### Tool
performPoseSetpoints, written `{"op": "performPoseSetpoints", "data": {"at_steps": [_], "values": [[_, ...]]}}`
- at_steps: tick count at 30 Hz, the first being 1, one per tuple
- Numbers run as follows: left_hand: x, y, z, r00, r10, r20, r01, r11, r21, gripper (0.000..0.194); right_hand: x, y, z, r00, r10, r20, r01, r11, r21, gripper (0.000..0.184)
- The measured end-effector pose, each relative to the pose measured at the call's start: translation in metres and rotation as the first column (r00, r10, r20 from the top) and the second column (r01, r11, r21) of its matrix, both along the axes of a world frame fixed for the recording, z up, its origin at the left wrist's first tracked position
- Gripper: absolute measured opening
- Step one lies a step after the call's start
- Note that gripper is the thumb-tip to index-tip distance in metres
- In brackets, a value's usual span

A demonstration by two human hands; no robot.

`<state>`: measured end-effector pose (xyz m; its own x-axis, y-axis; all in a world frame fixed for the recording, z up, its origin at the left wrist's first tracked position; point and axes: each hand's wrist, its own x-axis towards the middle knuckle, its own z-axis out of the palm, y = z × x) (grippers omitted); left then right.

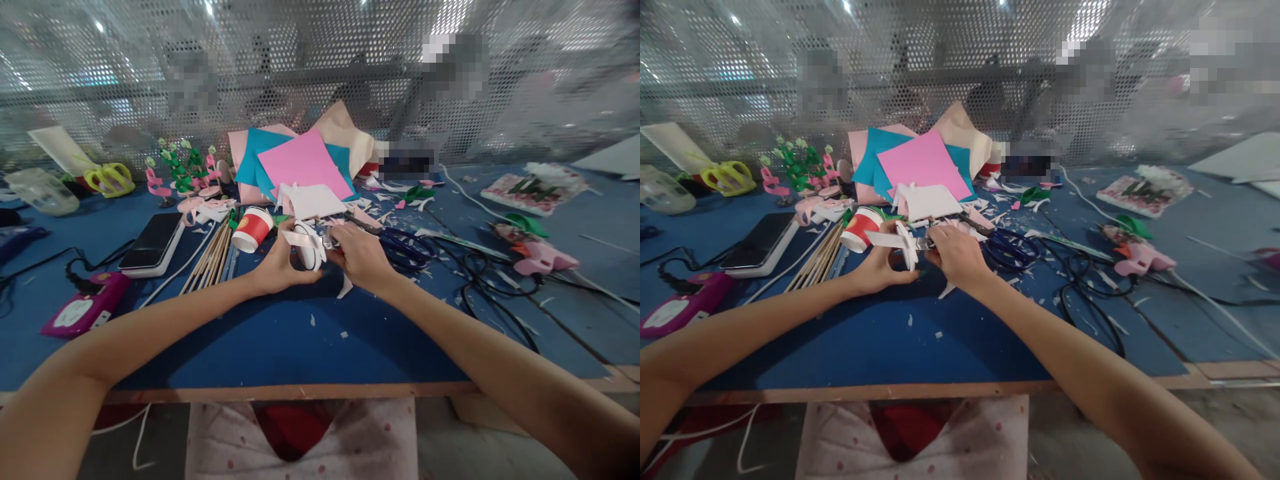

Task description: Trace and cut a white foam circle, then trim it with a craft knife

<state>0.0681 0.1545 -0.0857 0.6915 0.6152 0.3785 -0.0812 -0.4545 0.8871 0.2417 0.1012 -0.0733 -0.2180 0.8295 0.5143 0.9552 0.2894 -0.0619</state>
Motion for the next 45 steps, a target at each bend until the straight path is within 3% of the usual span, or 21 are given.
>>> {"op": "performPoseSetpoints", "data": {"at_steps": [4,15,17,22,29,33,37,45], "values": [[0.001,0.002,-0.002,1.000,0.005,-0.003,-0.005,0.998,-0.061,0.081,0.004,0.003,-0.002,0.999,-0.035,0.007,0.035,0.999,-0.004,0.013],[0.000,0.007,-0.002,0.995,0.092,-0.050,-0.079,0.972,0.223,0.082,0.006,0.002,0.000,0.998,-0.037,0.047,0.040,0.997,-0.067,0.015],[-0.001,0.005,-0.003,0.988,0.110,-0.105,-0.077,0.958,0.277,0.079,0.003,0.001,-0.001,0.998,-0.053,0.019,0.055,0.995,-0.083,0.015],[0.001,-0.005,-0.003,0.946,0.077,-0.315,0.053,0.922,0.384,0.085,-0.002,0.004,-0.003,0.993,-0.102,-0.055,0.096,0.991,-0.094,0.020],[0.002,-0.003,0.000,0.953,0.200,-0.228,-0.147,0.962,0.232,0.090,0.006,0.011,-0.004,0.968,-0.231,-0.098,0.233,0.973,0.007,0.019],[0.003,0.003,-0.003,0.962,0.208,-0.176,-0.198,0.977,0.074,0.091,0.009,0.010,-0.002,0.979,-0.176,-0.102,0.187,0.976,0.112,0.017],[0.004,0.006,-0.006,0.983,0.154,-0.098,-0.157,0.987,-0.028,0.084,0.013,0.010,-0.001,0.992,-0.102,-0.074,0.115,0.974,0.193,0.014],[0.006,0.009,-0.010,0.996,0.059,0.061,-0.053,0.995,-0.088,0.090,0.018,0.013,-0.007,1.000,-0.006,-0.001,0.006,0.981,0.193,0.007]]}}
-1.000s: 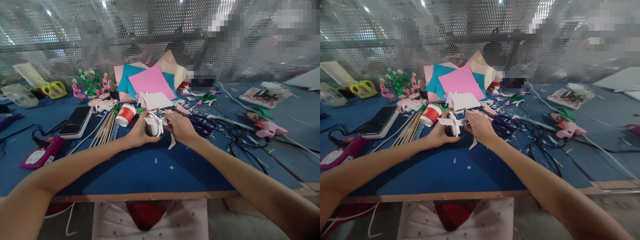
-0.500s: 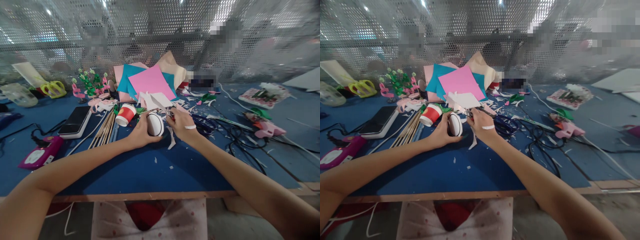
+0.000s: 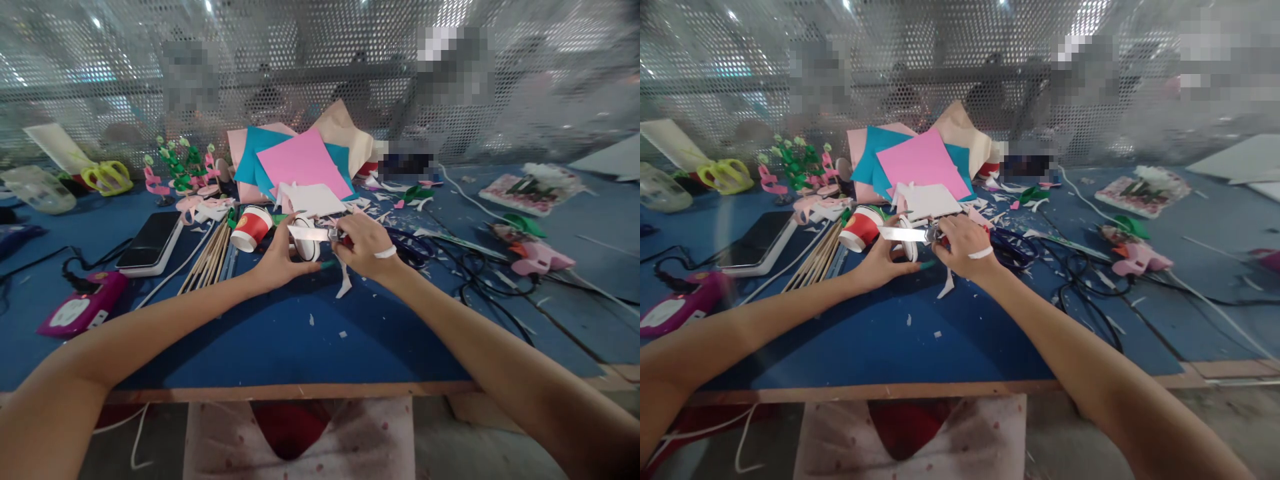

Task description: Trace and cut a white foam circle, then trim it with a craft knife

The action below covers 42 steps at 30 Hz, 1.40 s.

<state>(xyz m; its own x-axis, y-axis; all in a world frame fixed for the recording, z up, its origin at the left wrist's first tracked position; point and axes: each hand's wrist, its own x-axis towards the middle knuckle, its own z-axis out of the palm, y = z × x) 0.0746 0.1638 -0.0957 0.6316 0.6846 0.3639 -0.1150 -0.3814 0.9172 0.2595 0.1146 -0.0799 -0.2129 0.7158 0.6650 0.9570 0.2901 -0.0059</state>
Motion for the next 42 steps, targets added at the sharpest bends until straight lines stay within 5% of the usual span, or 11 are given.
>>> {"op": "performPoseSetpoints", "data": {"at_steps": [17,30,42], "values": [[-0.002,-0.004,0.008,0.996,-0.079,0.044,0.080,0.996,-0.027,0.091,0.000,0.001,0.000,0.991,0.126,0.053,-0.121,0.989,-0.083,0.009],[-0.002,0.001,0.006,0.971,0.228,-0.069,-0.223,0.972,0.072,0.086,-0.002,-0.003,0.003,0.997,0.026,0.074,-0.021,0.997,-0.078,0.015],[-0.002,-0.001,0.011,0.958,0.256,-0.125,-0.256,0.967,0.021,0.068,-0.002,-0.002,0.002,0.991,0.013,0.132,0.000,0.995,-0.102,0.016]]}}
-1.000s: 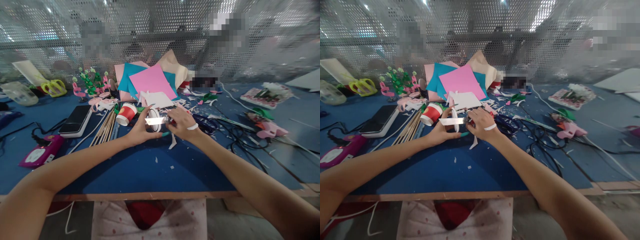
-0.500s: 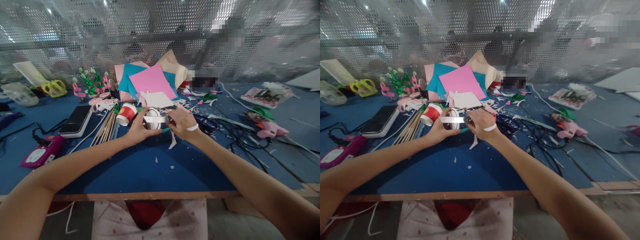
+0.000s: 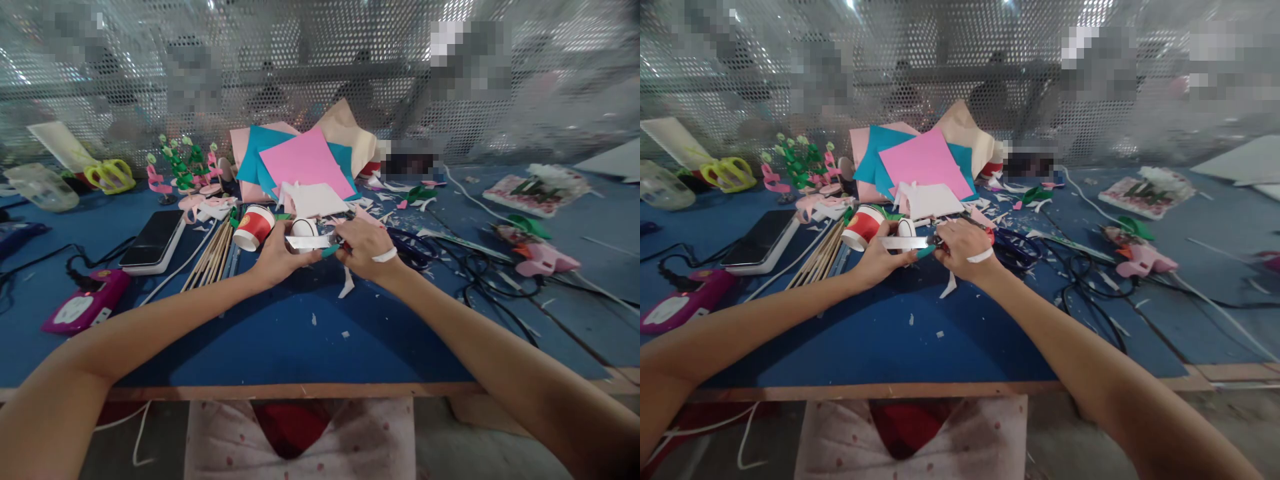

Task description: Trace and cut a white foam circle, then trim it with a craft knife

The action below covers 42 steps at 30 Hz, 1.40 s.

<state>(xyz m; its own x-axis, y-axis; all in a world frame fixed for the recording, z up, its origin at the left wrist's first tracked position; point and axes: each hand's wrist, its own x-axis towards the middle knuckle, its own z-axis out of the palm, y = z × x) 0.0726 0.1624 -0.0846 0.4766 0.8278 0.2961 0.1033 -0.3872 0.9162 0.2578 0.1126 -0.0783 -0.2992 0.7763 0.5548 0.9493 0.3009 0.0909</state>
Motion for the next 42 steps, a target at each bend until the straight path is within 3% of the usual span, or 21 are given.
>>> {"op": "performPoseSetpoints", "data": {"at_steps": [7,16,26,34,42], "values": [[-0.0020,-0.0018,-0.0011,1.000,0.007,0.002,-0.007,0.992,0.123,0.065,-0.0037,-0.0038,0.0039,0.999,-0.015,0.049,0.017,0.999,-0.049,0.016],[-0.0015,-0.0034,-0.0005,0.999,0.004,-0.032,0.001,0.988,0.153,0.065,-0.0066,-0.0034,0.0013,0.999,-0.025,0.040,0.027,0.999,-0.046,0.012],[-0.0012,-0.0029,-0.0022,0.995,-0.074,0.072,0.073,0.997,0.014,0.069,0.0009,0.0006,-0.0010,1.000,-0.025,0.006,0.025,0.999,-0.028,0.013],[-0.0029,-0.0008,-0.0031,0.993,-0.115,0.018,0.110,0.979,0.173,0.077,-0.0038,-0.0037,0.0022,0.999,-0.027,0.025,0.028,0.999,-0.022,0.008],[-0.0041,0.0007,-0.0049,0.996,-0.068,-0.054,0.079,0.967,0.242,0.083,-0.0047,-0.0039,0.0023,0.998,-0.030,0.054,0.031,0.999,-0.015,0.009]]}}
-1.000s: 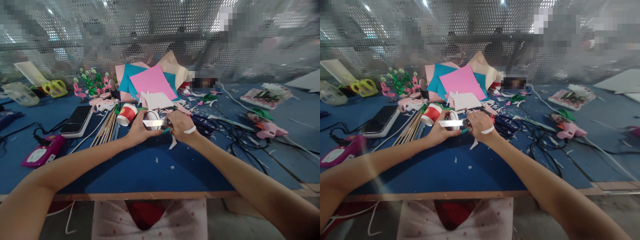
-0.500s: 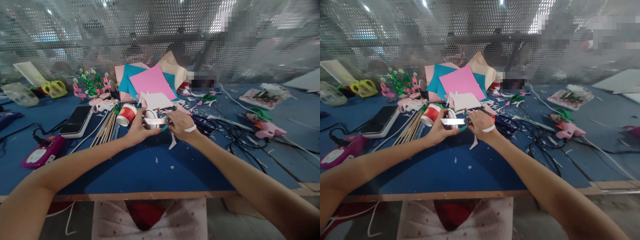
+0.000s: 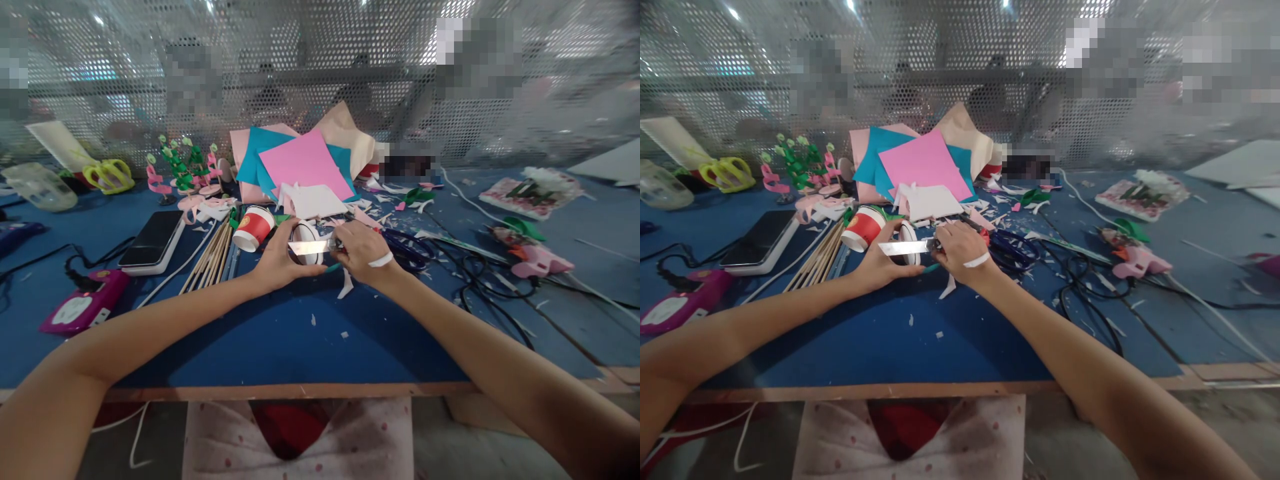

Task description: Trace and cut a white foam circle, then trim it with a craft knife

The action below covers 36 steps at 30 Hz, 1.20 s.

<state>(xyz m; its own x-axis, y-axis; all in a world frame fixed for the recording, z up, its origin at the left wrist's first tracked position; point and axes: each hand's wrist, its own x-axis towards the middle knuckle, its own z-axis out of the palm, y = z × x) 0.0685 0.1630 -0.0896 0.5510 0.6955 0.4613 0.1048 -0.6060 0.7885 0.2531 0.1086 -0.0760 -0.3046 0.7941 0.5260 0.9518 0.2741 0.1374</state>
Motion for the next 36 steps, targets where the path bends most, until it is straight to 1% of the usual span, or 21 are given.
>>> {"op": "performPoseSetpoints", "data": {"at_steps": [7,13,17,20,23,25,27,29,33,36], "values": [[0.001,0.004,-0.006,0.999,-0.019,0.028,0.016,0.993,0.117,0.082,-0.001,-0.001,-0.001,0.999,0.000,0.048,-0.002,0.999,0.033,0.009],[0.001,0.005,-0.006,0.999,-0.022,0.028,0.016,0.982,0.189,0.081,-0.001,0.000,-0.003,0.997,0.008,0.075,-0.013,0.998,0.061,0.009],[0.002,0.005,-0.005,1.000,-0.008,0.016,0.005,0.983,0.181,0.080,-0.001,0.001,-0.006,0.998,0.012,0.059,-0.016,0.998,0.062,0.009],[0.002,0.003,-0.003,0.999,-0.014,0.043,0.008,0.991,0.135,0.078,-0.001,0.001,-0.006,0.999,0.032,0.039,-0.034,0.998,0.061,0.010],[0.001,-0.001,0.000,0.993,-0.079,0.089,0.075,0.996,0.041,0.074,-0.001,0.002,-0.005,0.998,0.063,0.024,-0.065,0.996,0.065,0.011],[0.001,-0.003,0.002,0.982,-0.142,0.120,0.148,0.988,-0.035,0.073,0.000,0.002,-0.004,0.997,0.078,0.019,-0.079,0.995,0.061,0.012],[0.001,-0.005,0.003,0.973,-0.181,0.144,0.194,0.978,-0.080,0.073,0.001,0.002,-0.003,0.996,0.085,0.016,-0.085,0.995,0.051,0.013],[0.001,-0.005,0.003,0.973,-0.177,0.148,0.188,0.980,-0.061,0.073,0.002,0.002,-0.003,0.996,0.087,0.019,-0.087,0.995,0.042,0.013],[0.001,-0.002,0.000,0.983,-0.144,0.110,0.140,0.989,0.047,0.073,0.002,0.002,-0.005,0.997,0.076,0.026,-0.077,0.996,0.044,0.012],[0.001,0.000,-0.002,0.987,-0.142,0.082,0.133,0.986,0.097,0.074,0.001,0.001,-0.007,0.998,0.064,0.029,-0.066,0.995,0.080,0.011]]}}
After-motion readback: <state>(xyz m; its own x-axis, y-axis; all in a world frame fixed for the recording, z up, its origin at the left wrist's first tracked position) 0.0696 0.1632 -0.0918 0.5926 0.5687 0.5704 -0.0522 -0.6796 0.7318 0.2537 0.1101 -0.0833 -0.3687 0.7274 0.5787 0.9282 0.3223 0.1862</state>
